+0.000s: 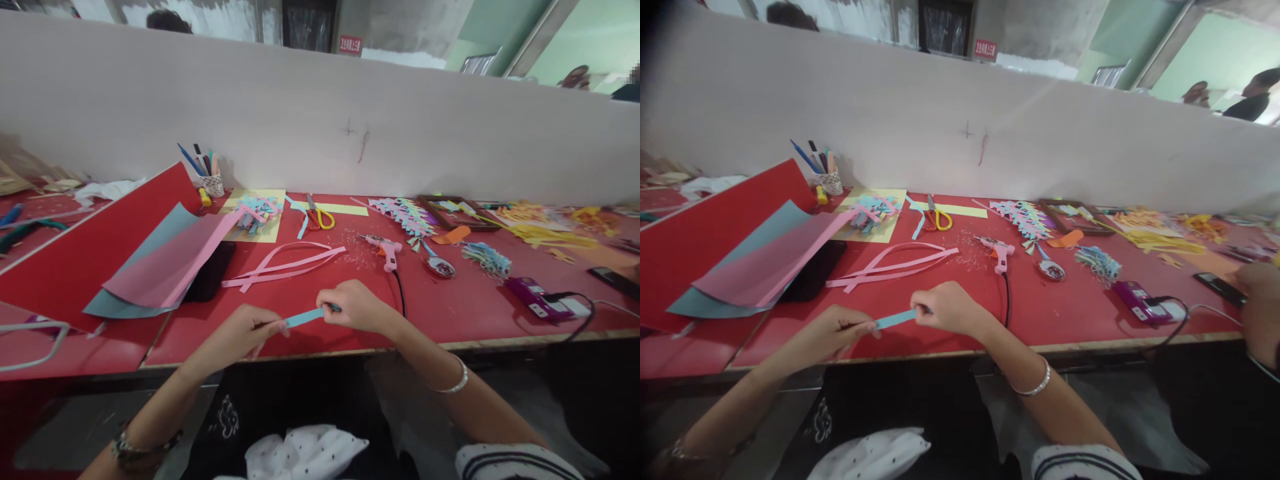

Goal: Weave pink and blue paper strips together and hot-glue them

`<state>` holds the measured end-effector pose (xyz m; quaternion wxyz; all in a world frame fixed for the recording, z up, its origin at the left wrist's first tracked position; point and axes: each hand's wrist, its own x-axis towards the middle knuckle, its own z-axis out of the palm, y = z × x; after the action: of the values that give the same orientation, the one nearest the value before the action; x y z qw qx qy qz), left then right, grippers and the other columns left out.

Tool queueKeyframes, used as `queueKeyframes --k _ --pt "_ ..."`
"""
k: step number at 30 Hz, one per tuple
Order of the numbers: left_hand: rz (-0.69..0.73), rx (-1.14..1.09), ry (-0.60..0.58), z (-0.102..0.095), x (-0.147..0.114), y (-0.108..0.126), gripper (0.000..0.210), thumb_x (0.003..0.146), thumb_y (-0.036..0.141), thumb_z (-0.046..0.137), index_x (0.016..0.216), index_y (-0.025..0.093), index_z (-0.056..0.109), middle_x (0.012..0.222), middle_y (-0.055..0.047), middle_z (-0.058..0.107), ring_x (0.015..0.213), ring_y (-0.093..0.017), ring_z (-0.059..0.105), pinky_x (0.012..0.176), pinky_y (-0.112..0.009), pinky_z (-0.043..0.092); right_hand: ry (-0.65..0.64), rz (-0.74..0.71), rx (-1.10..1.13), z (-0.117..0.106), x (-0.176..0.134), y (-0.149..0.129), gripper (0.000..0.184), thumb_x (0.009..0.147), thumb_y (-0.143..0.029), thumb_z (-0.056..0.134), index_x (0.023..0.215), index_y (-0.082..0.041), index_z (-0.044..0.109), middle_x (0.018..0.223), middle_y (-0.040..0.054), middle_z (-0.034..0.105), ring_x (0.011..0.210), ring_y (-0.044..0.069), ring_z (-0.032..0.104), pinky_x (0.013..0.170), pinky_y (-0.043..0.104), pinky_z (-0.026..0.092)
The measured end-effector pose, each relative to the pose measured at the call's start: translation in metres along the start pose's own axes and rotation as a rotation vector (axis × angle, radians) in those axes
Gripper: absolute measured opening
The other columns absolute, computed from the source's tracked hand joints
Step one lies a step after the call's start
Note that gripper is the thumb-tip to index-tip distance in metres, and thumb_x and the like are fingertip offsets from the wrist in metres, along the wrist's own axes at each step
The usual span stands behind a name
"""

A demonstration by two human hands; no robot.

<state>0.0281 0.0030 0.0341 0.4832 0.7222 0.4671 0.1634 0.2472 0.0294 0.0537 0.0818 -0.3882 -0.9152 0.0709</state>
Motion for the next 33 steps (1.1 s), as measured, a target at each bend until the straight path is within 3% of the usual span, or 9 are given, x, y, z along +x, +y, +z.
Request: queueKeyframes --k 6,8,10,13,18,22,26,28,33 --pt "-0.086 0.138 0.072 -0.019 -0.008 -0.007 0.037 0.074 0.040 0.038 0.073 0.014 0.065 0.037 0.006 0.041 0.036 -0.007 0.035 0.039 -0.017 0.025 0.135 0.253 -0.181 -0.013 -0.024 0.044 0.020 0.073 -0.014 0.042 0.070 -0.017 0.061 0.053 0.0009 0.058 0.050 0.011 0.047 0.052 0.022 0.026" --pt "-0.084 0.217 0.077 -0.018 -0.005 -0.003 0.037 0.074 0.040 0.038 0.072 0.015 0.065 0.039 0.006 0.045 0.039 -0.008 0.038 0.041 -0.017 0.027 0.287 0.215 -0.134 -0.015 -0.024 0.041 0.021 0.077 -0.015 0.040 0.077 -0.016 0.061 0.065 0.0036 0.063 0.060 0.013 0.052 0.060 0.023 0.032" --pt "-0.037 0.285 0.080 -0.014 -0.001 0.003 0.037 0.076 0.041 0.039 0.070 0.016 0.065 0.041 0.005 0.049 0.042 -0.008 0.042 0.044 -0.017 0.029 0.375 0.054 -0.059 -0.013 -0.019 0.025 0.023 0.082 -0.021 0.040 0.091 -0.015 0.060 0.084 0.0072 0.064 0.079 0.016 0.055 0.073 0.026 0.035" --pt "0.051 0.352 0.044 -0.007 0.006 0.012 0.038 0.079 0.040 0.037 0.062 0.017 0.062 0.046 0.003 0.056 0.045 -0.009 0.047 0.047 -0.018 0.031 0.218 -0.113 -0.014 -0.006 -0.006 -0.004 0.024 0.083 -0.031 0.046 0.096 -0.016 0.059 0.095 0.0076 0.062 0.086 0.017 0.053 0.081 0.031 0.033" --pt "0.191 0.624 0.147 0.003 0.012 0.020 0.026 0.080 0.029 0.038 0.072 0.018 0.060 0.067 -0.002 0.066 0.056 -0.012 0.056 0.050 -0.020 0.032 -0.050 -0.103 0.010 0.000 0.008 -0.022 0.021 0.088 -0.022 0.040 0.079 -0.015 0.059 0.076 0.0035 0.063 0.070 0.012 0.053 0.069 0.026 0.031" --pt "0.277 0.961 0.328 0.013 0.018 0.017 0.021 0.077 0.022 0.040 0.062 0.017 0.055 0.051 -0.002 0.061 0.046 -0.015 0.054 0.044 -0.023 0.028 -0.039 -0.072 0.050 0.003 0.012 -0.022 0.022 0.086 -0.026 0.044 0.071 -0.015 0.055 0.070 0.0027 0.061 0.063 0.011 0.050 0.061 0.024 0.028" --pt "0.582 1.113 0.554 0.017 0.020 0.005 0.023 0.074 0.015 0.038 0.055 0.018 0.051 0.038 0.001 0.052 0.035 -0.013 0.048 0.043 -0.023 0.028 -0.002 -0.063 0.138 0.006 0.010 -0.019 0.021 0.086 -0.025 0.044 0.069 -0.016 0.053 0.067 0.0008 0.059 0.060 0.010 0.047 0.056 0.022 0.025" --pt "0.654 1.146 0.631 0.014 0.017 -0.003 0.024 0.073 0.012 0.038 0.054 0.018 0.050 0.035 0.002 0.050 0.032 -0.012 0.046 0.044 -0.023 0.030 0.027 -0.045 0.195 0.005 0.006 -0.014 0.021 0.085 -0.023 0.044 0.068 -0.016 0.053 0.065 0.0002 0.058 0.059 0.009 0.046 0.056 0.021 0.026" --pt "0.560 1.195 0.600 -0.015 0.000 -0.029 0.024 0.072 0.012 0.038 0.053 0.020 0.050 0.035 0.003 0.048 0.035 -0.011 0.048 0.046 -0.022 0.030 0.116 0.024 0.335 -0.007 -0.012 0.014 0.024 0.085 -0.026 0.042 0.066 -0.015 0.051 0.062 -0.0004 0.055 0.057 0.009 0.047 0.057 0.019 0.030"
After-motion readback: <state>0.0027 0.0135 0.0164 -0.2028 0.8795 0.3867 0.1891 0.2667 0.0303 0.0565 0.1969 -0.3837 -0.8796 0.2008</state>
